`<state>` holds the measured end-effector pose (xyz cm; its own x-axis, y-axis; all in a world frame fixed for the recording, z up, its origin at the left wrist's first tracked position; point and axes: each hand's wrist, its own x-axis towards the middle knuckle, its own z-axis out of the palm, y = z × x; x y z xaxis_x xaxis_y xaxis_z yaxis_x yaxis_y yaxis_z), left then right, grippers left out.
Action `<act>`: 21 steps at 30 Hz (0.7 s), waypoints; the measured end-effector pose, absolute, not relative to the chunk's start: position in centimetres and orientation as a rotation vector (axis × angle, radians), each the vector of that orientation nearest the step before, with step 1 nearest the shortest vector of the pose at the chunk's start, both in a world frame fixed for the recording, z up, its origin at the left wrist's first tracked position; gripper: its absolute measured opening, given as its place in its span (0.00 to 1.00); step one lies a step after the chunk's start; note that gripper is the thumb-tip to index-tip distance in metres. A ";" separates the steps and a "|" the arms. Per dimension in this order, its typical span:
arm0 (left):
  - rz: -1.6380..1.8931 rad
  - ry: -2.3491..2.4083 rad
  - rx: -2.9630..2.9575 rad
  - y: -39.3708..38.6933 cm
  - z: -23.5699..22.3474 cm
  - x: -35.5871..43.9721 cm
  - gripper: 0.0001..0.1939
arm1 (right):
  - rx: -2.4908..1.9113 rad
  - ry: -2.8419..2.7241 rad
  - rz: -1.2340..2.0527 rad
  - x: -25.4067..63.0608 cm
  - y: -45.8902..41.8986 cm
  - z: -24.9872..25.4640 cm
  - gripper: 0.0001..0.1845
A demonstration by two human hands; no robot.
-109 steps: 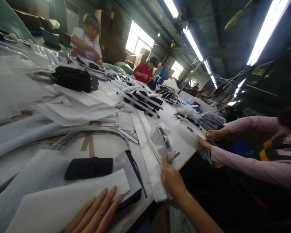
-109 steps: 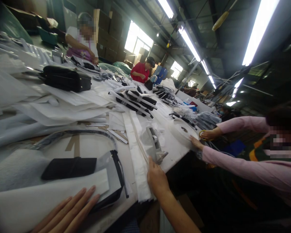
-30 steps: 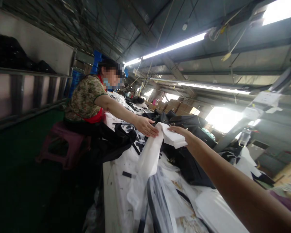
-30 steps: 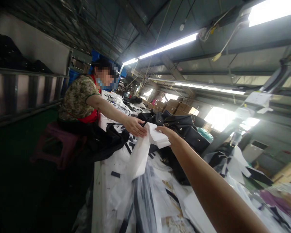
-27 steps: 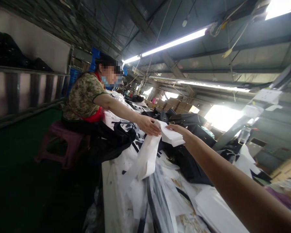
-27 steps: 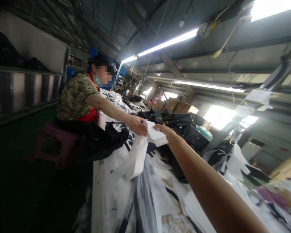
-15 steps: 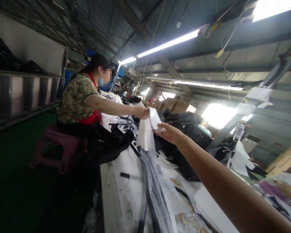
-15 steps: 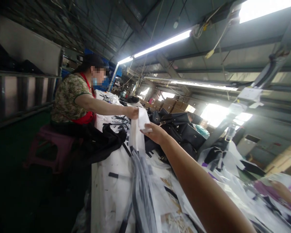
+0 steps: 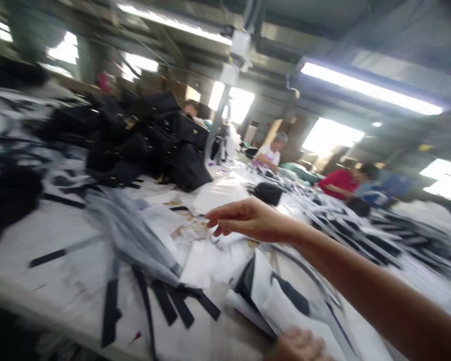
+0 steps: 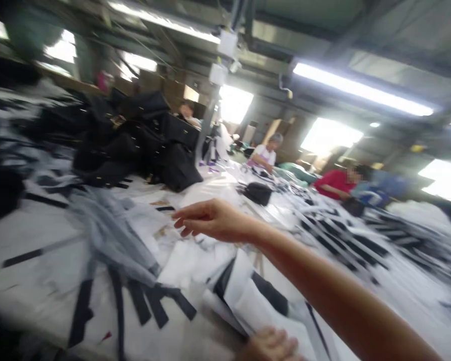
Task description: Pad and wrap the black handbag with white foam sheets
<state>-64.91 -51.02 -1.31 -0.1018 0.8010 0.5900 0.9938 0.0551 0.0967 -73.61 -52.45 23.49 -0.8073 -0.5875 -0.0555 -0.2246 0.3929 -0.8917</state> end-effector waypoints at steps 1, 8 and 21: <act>-0.736 -1.931 -1.820 -49.2 -2.3 -62.5 0.14 | -0.627 2.411 -1.423 -71.7 -49.2 23.5 0.20; -0.784 -1.894 -1.747 -47.0 -5.9 -59.6 0.19 | 0.300 3.307 -1.066 -52.7 -33.1 14.7 0.13; -0.305 -1.820 -1.764 -48.2 -2.8 -60.1 0.25 | -0.069 3.634 -0.012 -43.7 -31.0 -2.1 0.31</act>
